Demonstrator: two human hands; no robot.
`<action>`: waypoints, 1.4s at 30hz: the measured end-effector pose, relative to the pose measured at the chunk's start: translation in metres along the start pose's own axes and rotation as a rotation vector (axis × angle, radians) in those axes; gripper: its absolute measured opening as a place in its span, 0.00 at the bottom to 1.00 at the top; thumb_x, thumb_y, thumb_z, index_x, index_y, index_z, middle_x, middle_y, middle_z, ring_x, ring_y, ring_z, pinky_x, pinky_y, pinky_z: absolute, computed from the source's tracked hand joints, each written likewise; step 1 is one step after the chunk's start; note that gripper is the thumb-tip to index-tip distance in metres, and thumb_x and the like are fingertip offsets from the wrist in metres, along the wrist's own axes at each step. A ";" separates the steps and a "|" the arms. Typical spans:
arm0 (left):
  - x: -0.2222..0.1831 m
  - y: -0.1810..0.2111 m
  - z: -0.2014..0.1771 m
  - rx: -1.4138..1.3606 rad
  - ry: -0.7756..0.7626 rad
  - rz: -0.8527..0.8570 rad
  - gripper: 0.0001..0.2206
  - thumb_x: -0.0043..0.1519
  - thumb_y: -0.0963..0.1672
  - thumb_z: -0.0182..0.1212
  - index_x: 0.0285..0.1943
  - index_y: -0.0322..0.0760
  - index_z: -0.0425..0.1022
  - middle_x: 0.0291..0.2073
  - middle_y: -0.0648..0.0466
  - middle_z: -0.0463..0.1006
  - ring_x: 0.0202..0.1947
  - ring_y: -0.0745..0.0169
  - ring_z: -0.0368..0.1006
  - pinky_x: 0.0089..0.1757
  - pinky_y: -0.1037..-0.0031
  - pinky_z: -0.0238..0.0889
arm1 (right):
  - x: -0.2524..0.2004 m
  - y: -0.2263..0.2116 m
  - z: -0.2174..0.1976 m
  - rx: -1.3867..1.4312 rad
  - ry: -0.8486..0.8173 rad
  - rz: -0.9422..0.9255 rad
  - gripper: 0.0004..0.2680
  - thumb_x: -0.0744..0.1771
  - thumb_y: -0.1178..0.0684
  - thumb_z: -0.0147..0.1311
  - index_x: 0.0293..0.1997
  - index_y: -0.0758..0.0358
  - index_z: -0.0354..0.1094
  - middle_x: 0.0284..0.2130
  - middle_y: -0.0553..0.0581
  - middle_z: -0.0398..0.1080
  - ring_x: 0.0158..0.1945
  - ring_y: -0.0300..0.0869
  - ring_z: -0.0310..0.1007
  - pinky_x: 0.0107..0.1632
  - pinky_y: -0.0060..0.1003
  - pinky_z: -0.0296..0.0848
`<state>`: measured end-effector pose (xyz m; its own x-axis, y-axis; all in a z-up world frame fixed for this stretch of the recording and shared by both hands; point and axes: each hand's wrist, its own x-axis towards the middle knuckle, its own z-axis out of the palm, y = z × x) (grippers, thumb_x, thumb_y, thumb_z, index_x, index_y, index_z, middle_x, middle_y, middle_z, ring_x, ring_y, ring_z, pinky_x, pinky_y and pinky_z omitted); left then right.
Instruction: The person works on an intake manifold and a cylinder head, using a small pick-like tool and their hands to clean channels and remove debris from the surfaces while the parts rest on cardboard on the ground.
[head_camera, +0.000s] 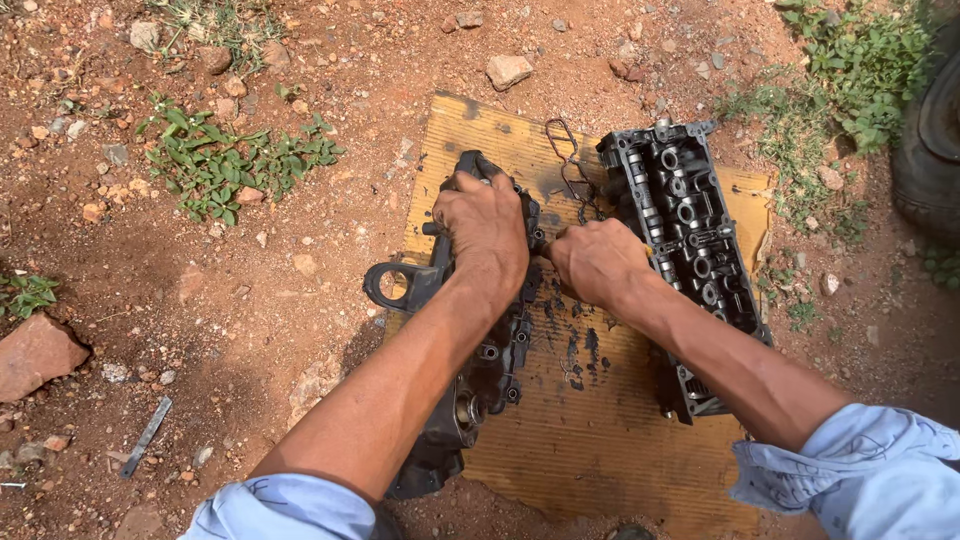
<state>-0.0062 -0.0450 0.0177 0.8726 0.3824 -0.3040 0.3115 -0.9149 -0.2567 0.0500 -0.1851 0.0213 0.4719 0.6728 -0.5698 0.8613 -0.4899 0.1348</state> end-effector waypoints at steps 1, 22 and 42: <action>-0.001 0.002 0.001 0.017 0.010 0.007 0.15 0.62 0.48 0.64 0.50 0.36 0.71 0.32 0.51 0.71 0.29 0.66 0.72 0.22 0.78 0.53 | -0.002 0.001 0.002 -0.003 0.002 0.006 0.11 0.68 0.55 0.51 0.25 0.59 0.77 0.22 0.57 0.76 0.26 0.44 0.78 0.31 0.43 0.76; 0.004 0.000 0.005 0.071 0.072 0.037 0.14 0.63 0.47 0.60 0.52 0.37 0.70 0.32 0.49 0.71 0.26 0.65 0.69 0.22 0.73 0.52 | -0.019 -0.001 0.017 0.144 0.072 0.073 0.06 0.65 0.57 0.53 0.30 0.58 0.77 0.25 0.59 0.77 0.29 0.48 0.80 0.32 0.44 0.76; 0.002 0.005 0.006 -0.025 0.087 -0.090 0.17 0.55 0.49 0.66 0.49 0.42 0.70 0.35 0.48 0.72 0.31 0.49 0.75 0.21 0.69 0.58 | -0.022 -0.003 0.010 0.196 0.122 -0.002 0.09 0.62 0.54 0.59 0.44 0.53 0.76 0.25 0.57 0.76 0.28 0.51 0.78 0.27 0.46 0.75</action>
<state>-0.0055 -0.0480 0.0100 0.8696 0.4516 -0.1996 0.3986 -0.8807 -0.2558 0.0351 -0.2041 0.0258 0.4995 0.7300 -0.4665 0.8147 -0.5789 -0.0335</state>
